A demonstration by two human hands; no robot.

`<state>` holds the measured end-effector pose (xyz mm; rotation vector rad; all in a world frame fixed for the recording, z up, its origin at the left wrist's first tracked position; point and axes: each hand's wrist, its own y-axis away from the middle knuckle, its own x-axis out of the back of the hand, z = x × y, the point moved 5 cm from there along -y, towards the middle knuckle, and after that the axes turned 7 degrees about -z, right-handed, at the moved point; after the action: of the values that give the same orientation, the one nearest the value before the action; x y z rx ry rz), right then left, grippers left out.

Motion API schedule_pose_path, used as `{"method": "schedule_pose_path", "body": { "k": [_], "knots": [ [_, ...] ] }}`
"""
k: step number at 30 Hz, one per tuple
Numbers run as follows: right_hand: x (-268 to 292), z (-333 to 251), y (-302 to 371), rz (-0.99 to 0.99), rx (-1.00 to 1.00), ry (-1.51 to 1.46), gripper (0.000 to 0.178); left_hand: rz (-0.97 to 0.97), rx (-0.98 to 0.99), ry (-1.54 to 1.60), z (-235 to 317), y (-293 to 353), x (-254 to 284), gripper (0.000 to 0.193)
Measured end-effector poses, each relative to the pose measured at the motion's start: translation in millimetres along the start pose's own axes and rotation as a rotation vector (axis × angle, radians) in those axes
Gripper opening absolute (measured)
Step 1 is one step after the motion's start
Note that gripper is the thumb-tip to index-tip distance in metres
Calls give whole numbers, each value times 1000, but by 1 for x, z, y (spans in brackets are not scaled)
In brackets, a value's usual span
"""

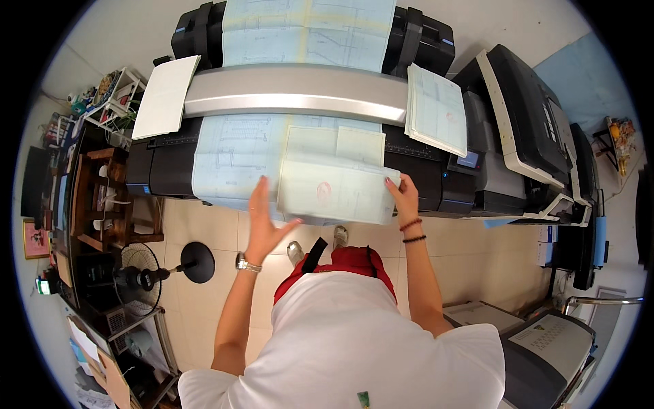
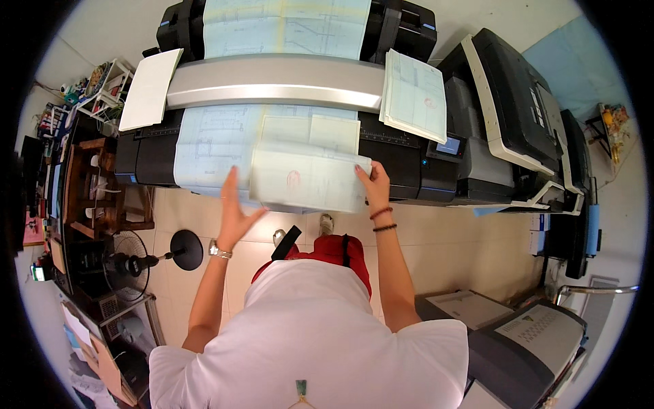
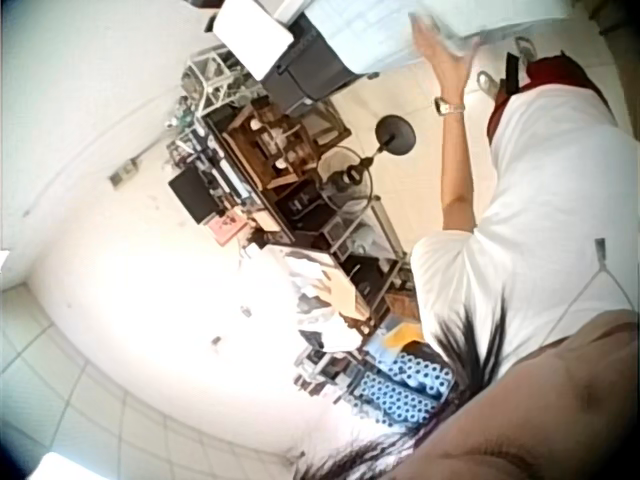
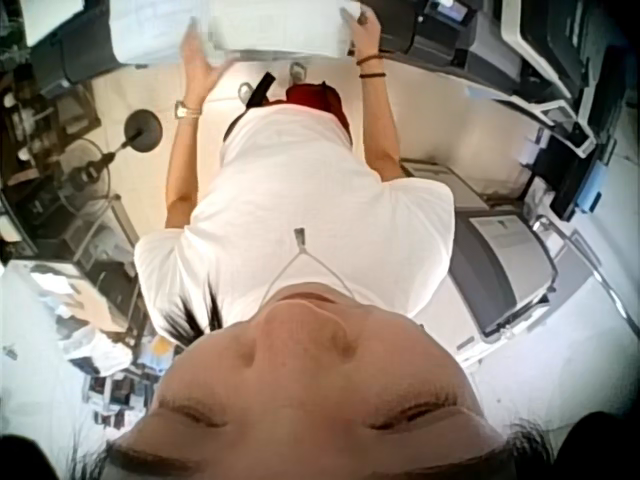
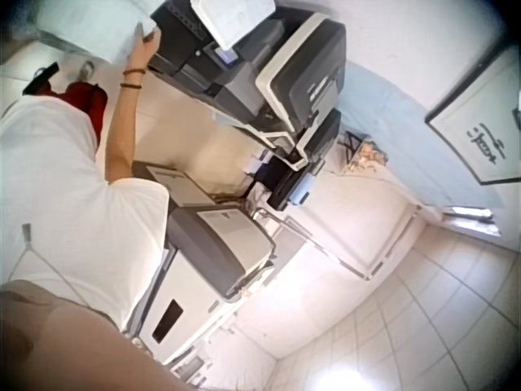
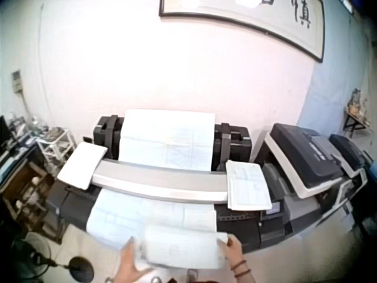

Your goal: The person organizes printed documents on a large format printer, folding a long blue print by hand and stacking white papers on the machine surface.

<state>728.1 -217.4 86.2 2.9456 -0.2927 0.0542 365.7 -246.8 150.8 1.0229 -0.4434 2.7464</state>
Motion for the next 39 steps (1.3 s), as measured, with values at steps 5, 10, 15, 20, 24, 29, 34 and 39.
{"method": "schedule_pose_path", "body": {
  "k": [5, 10, 15, 20, 24, 29, 34, 39],
  "knots": [
    [-12, 30, -38, -87, -90, 4, 52, -382, -224, -415, 25, -27, -82, 98],
    [0, 34, -31, -190, -224, 32, 56, -408, -334, -594, 24, -41, -132, 88],
    [12, 47, -4, -224, -374, -58, 68, -402, -323, -515, 23, -28, -140, 86],
    [23, 49, -6, -127, -162, 196, 71, -404, -320, -656, 20, -44, -153, 83],
    [45, 54, -3, -33, -143, 414, 66, -460, -293, -840, 6, -53, -166, 82],
    [44, 54, 20, -177, -338, 14, 60, -449, -292, -647, 16, -54, -159, 80],
    [38, 36, 14, -389, -301, -130, 47, -482, -237, -502, 30, -63, -150, 74],
    [24, 35, 7, -539, -364, 321, 33, -505, -319, -807, 23, -70, -164, 74]
  ]
}}
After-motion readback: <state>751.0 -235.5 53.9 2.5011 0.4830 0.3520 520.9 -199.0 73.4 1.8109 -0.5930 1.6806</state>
